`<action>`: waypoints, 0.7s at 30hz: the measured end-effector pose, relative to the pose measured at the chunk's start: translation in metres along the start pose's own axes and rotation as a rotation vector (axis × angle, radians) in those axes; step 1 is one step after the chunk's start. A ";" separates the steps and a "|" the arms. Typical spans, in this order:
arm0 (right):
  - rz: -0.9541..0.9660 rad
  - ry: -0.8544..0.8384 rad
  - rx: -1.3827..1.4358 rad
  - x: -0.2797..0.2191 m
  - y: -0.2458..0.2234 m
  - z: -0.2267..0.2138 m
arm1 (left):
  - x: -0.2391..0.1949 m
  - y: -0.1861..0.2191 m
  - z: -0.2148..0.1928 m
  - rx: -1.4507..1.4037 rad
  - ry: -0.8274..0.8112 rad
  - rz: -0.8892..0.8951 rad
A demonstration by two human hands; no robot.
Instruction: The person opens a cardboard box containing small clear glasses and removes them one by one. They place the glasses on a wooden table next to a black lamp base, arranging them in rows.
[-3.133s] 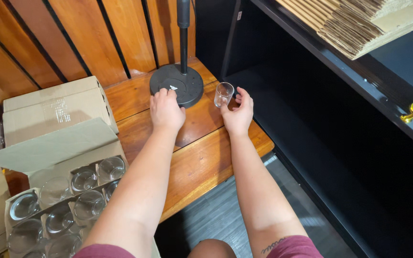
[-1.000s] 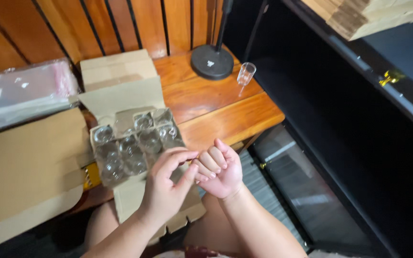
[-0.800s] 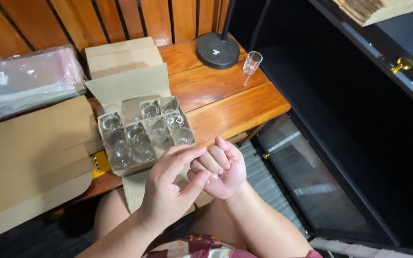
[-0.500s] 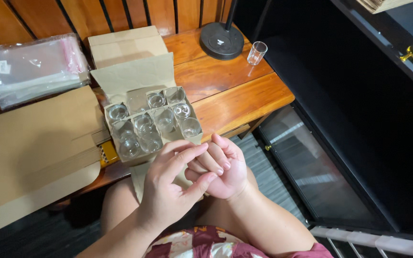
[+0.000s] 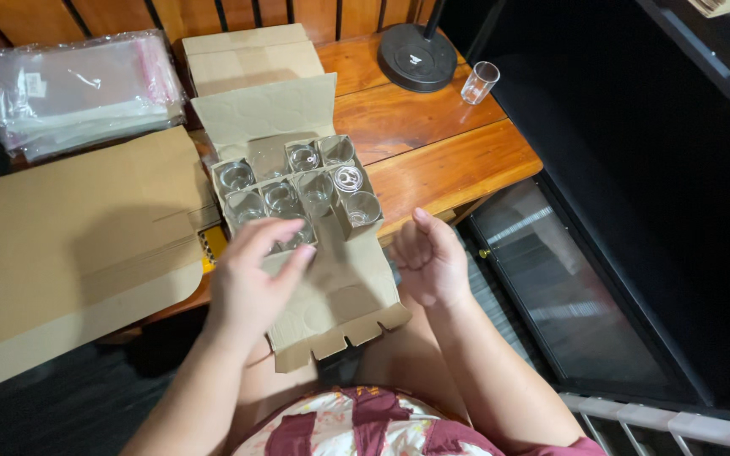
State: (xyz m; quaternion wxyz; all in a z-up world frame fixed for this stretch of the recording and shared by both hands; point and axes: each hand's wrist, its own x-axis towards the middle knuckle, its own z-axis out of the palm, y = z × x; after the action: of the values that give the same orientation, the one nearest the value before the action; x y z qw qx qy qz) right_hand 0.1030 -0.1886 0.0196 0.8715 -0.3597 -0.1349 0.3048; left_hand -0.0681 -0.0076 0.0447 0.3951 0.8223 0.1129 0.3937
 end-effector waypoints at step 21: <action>-0.142 -0.149 -1.457 0.059 -0.004 -0.032 | 0.023 -0.041 0.071 0.461 -0.176 0.082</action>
State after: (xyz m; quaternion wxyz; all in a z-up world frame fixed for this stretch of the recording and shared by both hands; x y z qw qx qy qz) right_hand 0.1654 -0.1709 0.0015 0.4177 -0.8163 -0.3851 0.1042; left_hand 0.0047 -0.0090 0.0003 0.1892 0.9257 0.1313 0.3000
